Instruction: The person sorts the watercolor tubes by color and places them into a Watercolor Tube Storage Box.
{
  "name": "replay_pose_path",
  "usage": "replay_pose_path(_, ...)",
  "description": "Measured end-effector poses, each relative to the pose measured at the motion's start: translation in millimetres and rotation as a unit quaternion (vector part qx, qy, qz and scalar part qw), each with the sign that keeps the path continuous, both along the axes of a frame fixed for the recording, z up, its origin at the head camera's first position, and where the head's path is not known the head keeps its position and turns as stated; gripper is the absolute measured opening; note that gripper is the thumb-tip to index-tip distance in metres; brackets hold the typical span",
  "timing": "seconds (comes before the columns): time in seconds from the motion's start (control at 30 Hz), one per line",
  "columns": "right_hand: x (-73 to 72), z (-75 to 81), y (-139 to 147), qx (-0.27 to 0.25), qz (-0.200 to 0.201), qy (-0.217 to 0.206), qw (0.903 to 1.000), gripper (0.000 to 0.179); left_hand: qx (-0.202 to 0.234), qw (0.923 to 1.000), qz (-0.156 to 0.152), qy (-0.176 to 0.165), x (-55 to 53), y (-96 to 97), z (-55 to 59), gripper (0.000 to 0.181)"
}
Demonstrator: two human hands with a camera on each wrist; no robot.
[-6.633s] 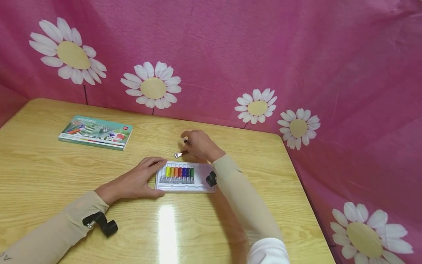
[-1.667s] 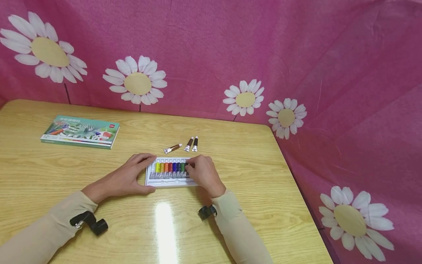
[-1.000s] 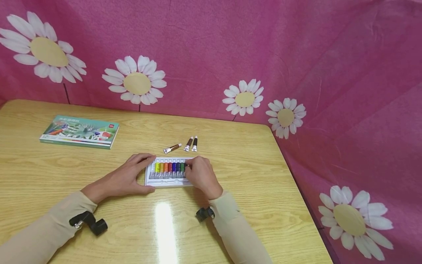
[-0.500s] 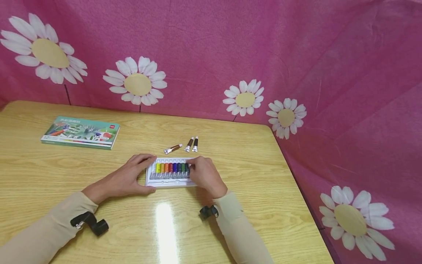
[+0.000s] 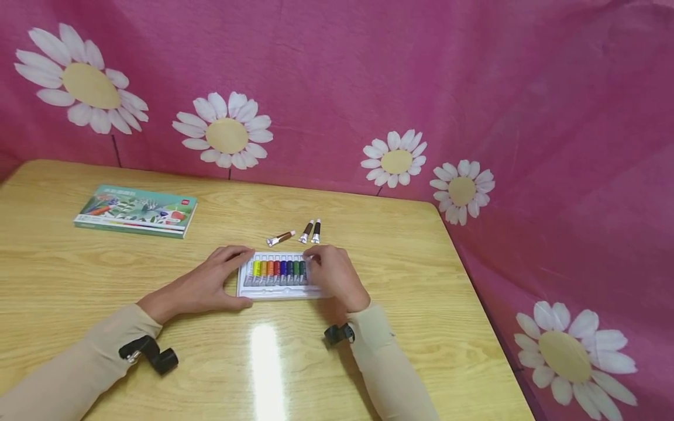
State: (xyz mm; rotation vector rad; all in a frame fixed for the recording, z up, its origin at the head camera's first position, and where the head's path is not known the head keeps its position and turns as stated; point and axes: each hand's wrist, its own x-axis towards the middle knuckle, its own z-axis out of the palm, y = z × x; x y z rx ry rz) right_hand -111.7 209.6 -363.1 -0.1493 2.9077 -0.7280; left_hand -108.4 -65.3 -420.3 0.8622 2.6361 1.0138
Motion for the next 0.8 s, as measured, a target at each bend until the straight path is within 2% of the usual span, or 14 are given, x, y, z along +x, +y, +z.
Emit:
replay_pose_path(0.1, -3.7, 2.2, 0, -0.007, -0.01, -0.005, 0.9999, 0.022, 0.002, 1.0, -0.001, -0.002, 0.3, 0.3, 0.8, 0.107)
replay_pose_path(0.17, -7.7, 3.5, -2, -0.002, -0.002, 0.003, 1.0, 0.021, 0.003, 1.0, -0.001, -0.002, 0.5, 0.0, 1.0, 0.107)
replay_pose_path(0.33, -21.8, 7.9, -11, 0.025, 0.045, 0.04, 0.9979, 0.02, 0.003, 1.0, -0.004, 0.003, 0.0, -1.1, -0.2, 0.107)
replay_pose_path(0.43, -32.7, 11.5, -20, 0.032, 0.079, 0.045, 0.9953, 0.021, 0.004, 1.0, -0.005, 0.002, -0.8, -1.4, -0.3, 0.107)
replay_pose_path(0.53, -43.6, 13.8, -28, 0.055, 0.145, 0.045, 0.9869, 0.022, 0.007, 1.0, -0.005, -0.002, -0.5, -1.4, 0.2, 0.107)
replay_pose_path(0.67, -56.5, 15.5, -37, 0.09, 0.232, 0.059, 0.9668, 0.023, 0.012, 0.9999, -0.004, -0.002, 0.6, -1.6, 0.5, 0.107)
replay_pose_path(0.73, -61.8, 15.1, -40, 0.102, 0.25, 0.063, 0.9608, 0.023, 0.012, 0.9999, -0.004, 0.002, 0.9, -1.7, 0.1, 0.107)
replay_pose_path(0.8, -66.3, 13.8, -42, 0.111, 0.255, 0.059, 0.9589, 0.024, 0.013, 0.9999, -0.003, 0.005, 1.2, -1.6, 0.1, 0.106)
